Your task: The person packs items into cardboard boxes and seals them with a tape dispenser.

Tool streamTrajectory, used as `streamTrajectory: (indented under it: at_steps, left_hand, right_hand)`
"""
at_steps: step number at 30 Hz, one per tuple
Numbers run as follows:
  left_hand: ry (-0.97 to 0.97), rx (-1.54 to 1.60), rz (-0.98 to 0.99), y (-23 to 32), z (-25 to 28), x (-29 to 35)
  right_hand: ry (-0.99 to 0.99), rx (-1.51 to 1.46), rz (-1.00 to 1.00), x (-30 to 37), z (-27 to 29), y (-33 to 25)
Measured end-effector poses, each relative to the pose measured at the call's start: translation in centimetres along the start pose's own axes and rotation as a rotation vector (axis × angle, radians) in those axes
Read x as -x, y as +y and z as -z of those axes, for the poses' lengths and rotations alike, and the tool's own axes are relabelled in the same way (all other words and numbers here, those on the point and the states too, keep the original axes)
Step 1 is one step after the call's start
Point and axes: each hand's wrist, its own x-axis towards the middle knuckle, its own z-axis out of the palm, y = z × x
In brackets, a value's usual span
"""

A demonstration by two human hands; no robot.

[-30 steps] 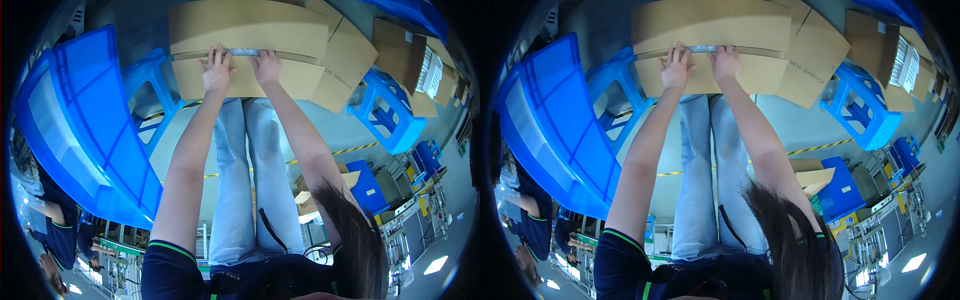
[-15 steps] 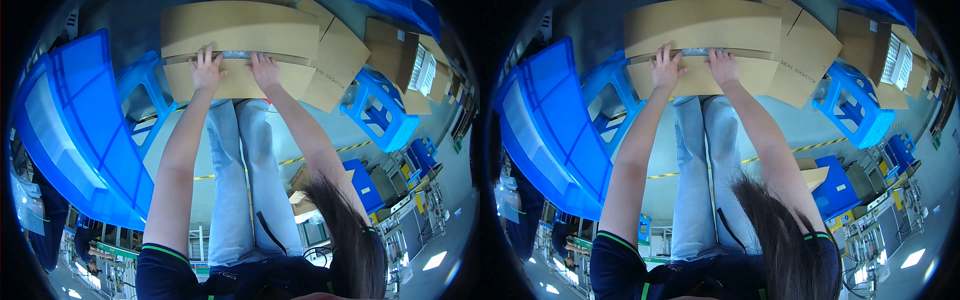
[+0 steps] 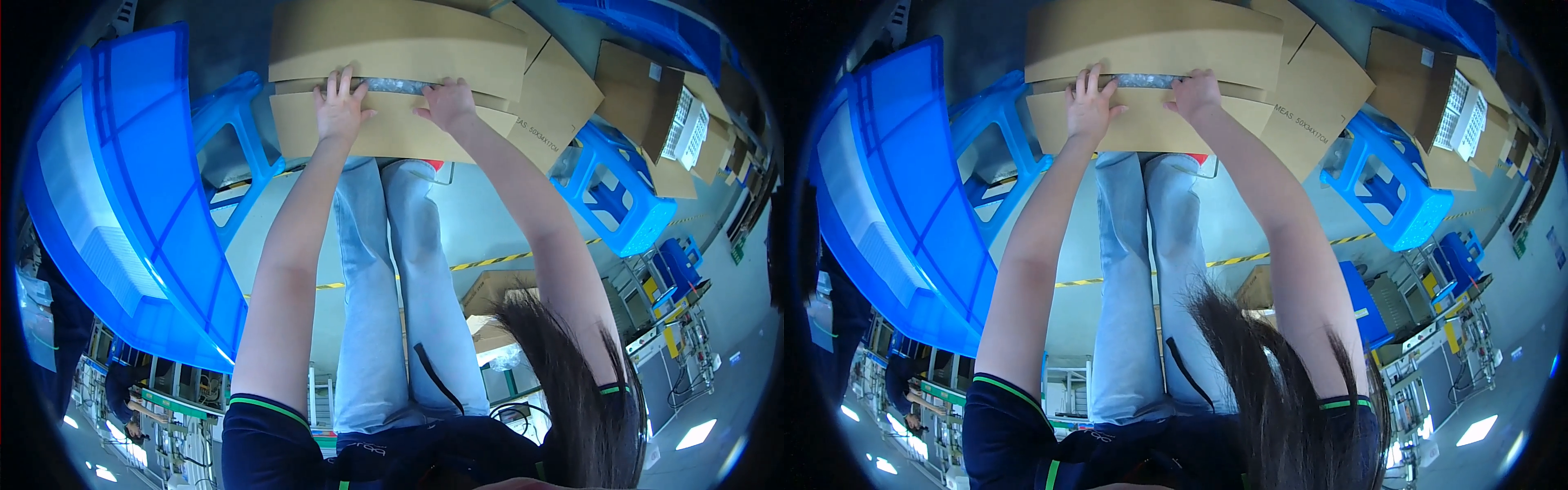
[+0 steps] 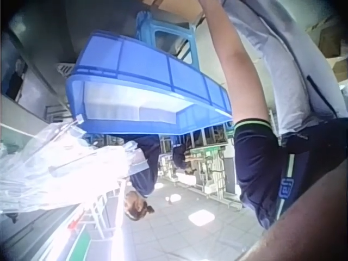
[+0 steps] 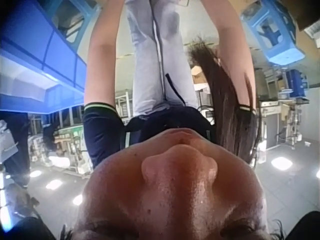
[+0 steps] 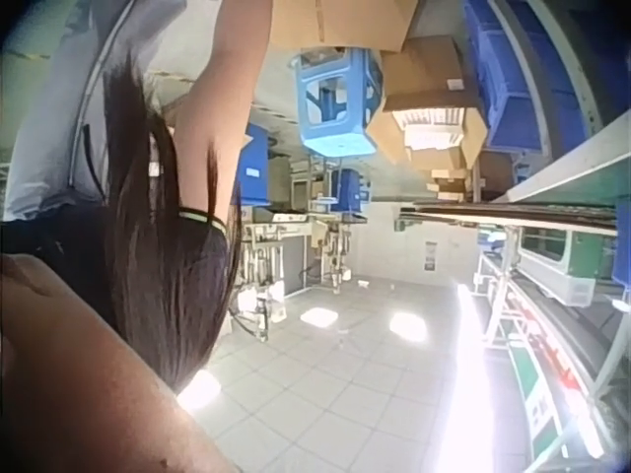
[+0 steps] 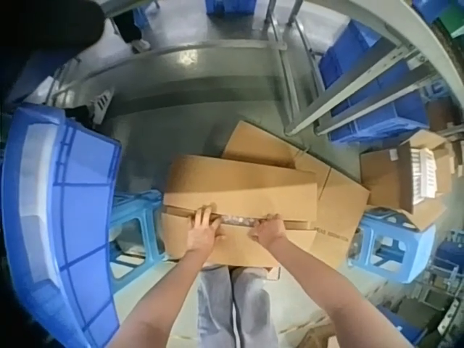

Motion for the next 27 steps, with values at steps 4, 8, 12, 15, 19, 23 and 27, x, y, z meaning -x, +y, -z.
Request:
streamTrajectory:
  at_steps: [4, 8, 12, 15, 19, 23, 27]
  left_hand:
    - [-0.030, 0.018, 0.015, 0.3, 0.1, -0.2]
    - [-0.007, 0.052, 0.006, -0.1, -0.2, -0.1]
    - [0.080, 0.075, 0.005, -0.6, -0.7, 0.2]
    - [0.022, 0.057, 0.017, 0.2, -0.5, -0.2]
    - [-0.042, 0.018, 0.025, -0.3, -1.6, 0.3]
    - [0.144, 0.099, -0.045, -0.4, -2.2, 0.6]
    - [0.060, 0.143, -0.015, -0.6, -1.9, 0.4]
  right_hand:
    - [-0.155, 0.116, -0.056, -1.2, 1.0, -1.8]
    - [0.153, 0.017, -0.108, -0.4, -2.5, -1.9]
    - [0.569, -0.090, -0.096, 0.0, -4.5, -3.8]
    - [0.678, -0.160, 0.187, -0.9, -3.8, -4.7]
    - [0.027, -0.480, 0.047, -4.2, 1.4, -5.5]
    - [-0.072, -0.506, 0.005, -4.2, 1.3, -5.9]
    - [0.185, -0.625, 0.028, -1.1, -2.3, -6.3]
